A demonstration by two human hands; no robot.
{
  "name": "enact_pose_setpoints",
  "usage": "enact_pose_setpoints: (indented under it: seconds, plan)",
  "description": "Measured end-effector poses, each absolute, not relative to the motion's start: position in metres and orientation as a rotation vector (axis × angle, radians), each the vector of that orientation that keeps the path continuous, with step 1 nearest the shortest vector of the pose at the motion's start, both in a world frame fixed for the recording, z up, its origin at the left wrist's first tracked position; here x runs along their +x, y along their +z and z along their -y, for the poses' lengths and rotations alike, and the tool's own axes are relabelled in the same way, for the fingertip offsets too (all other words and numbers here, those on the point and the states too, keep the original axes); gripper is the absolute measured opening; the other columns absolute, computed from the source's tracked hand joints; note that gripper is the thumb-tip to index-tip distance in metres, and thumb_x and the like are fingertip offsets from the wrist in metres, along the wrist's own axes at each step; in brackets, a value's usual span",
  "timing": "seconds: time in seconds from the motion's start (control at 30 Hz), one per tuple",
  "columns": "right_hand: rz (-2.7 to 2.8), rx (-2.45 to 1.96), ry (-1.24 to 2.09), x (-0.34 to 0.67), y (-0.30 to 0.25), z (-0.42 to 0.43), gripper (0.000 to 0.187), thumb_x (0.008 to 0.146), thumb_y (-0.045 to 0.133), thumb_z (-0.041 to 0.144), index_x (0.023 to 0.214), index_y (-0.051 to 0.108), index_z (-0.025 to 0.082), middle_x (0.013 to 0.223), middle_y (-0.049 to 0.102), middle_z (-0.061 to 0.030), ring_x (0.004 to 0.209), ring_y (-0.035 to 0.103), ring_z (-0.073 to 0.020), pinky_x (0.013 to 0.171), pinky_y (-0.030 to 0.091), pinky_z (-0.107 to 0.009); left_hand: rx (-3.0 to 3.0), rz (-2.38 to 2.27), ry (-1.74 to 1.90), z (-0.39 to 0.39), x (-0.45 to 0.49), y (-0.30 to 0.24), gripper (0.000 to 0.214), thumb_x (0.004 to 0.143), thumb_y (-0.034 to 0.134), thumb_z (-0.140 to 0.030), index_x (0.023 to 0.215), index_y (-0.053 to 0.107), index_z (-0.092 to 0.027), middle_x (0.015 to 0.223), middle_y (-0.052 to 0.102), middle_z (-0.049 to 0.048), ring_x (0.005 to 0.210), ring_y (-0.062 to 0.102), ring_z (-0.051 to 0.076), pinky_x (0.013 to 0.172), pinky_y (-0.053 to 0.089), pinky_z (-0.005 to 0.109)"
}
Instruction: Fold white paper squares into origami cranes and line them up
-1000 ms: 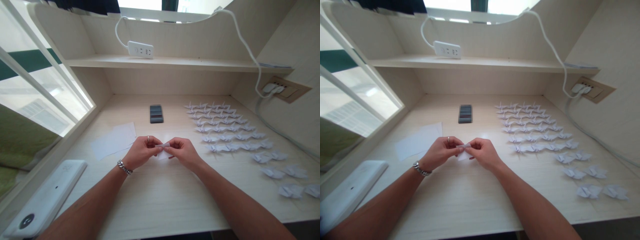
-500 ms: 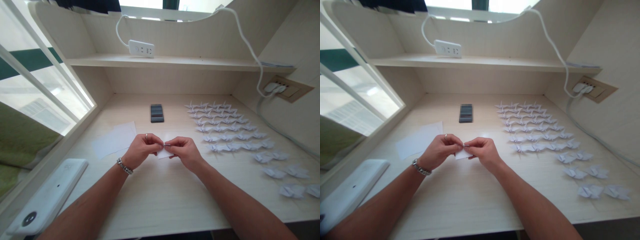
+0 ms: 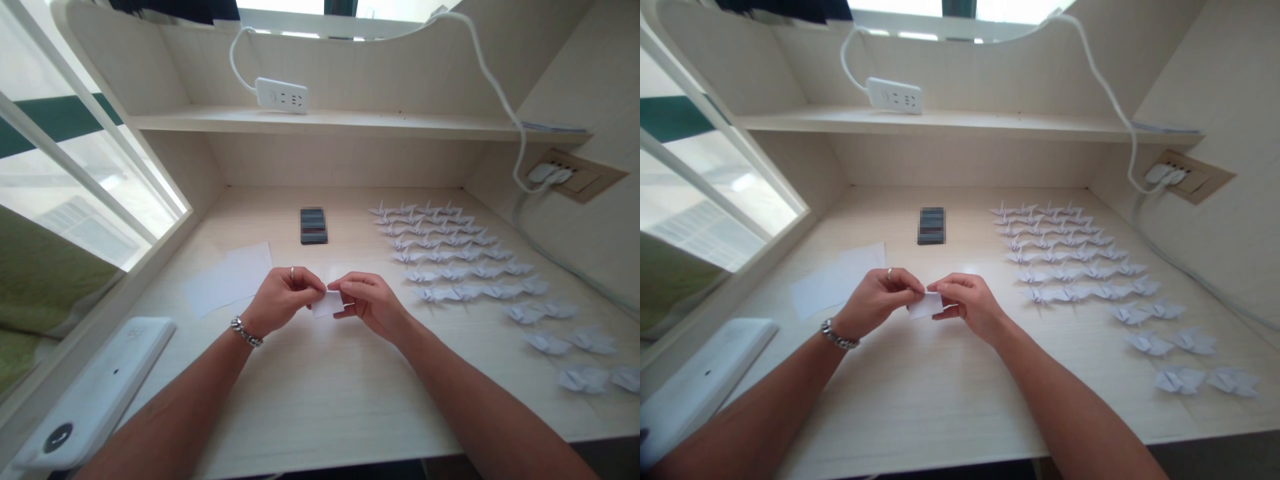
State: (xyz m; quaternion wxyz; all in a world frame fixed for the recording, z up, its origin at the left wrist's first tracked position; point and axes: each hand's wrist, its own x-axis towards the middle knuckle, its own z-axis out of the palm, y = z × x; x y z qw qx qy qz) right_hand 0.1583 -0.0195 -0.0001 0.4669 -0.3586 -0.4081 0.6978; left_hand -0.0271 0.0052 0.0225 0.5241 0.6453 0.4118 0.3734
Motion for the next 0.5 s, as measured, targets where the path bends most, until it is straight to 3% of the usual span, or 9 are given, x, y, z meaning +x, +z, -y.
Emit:
enact_pose_setpoints:
  seconds: [0.27, 0.5]
  plan:
    - [1.090, -1.004, 1.673, 0.1559, -0.0052, 0.0183, 0.026, 0.064, 0.080, 0.035, 0.078, 0.073, 0.016, 0.072, 0.068, -0.0021, 0.066, 0.064, -0.0134, 0.058, 0.058, -0.027, 1.571, -1.008, 0.827, -0.0043, -0.0255, 0.0204, 0.012, 0.066, 0.074, -0.022, 0.073, 0.070, -0.013, 0.062, 0.067, 0.0026, 0.056, 0.060, 0.012, 0.052, 0.048, 0.022]
    - [1.079, -1.069, 1.602, 0.1565, -0.0004, 0.0186, 0.024, 0.059, 0.082, 0.034, 0.073, 0.073, 0.016, 0.068, 0.069, -0.0019, 0.061, 0.063, -0.0128, 0.057, 0.057, -0.028, 1.506, -0.931, 0.787, -0.0088, -0.0303, 0.0219, 0.012, 0.071, 0.068, -0.019, 0.079, 0.074, -0.013, 0.065, 0.069, 0.0028, 0.060, 0.062, 0.012, 0.059, 0.053, 0.024]
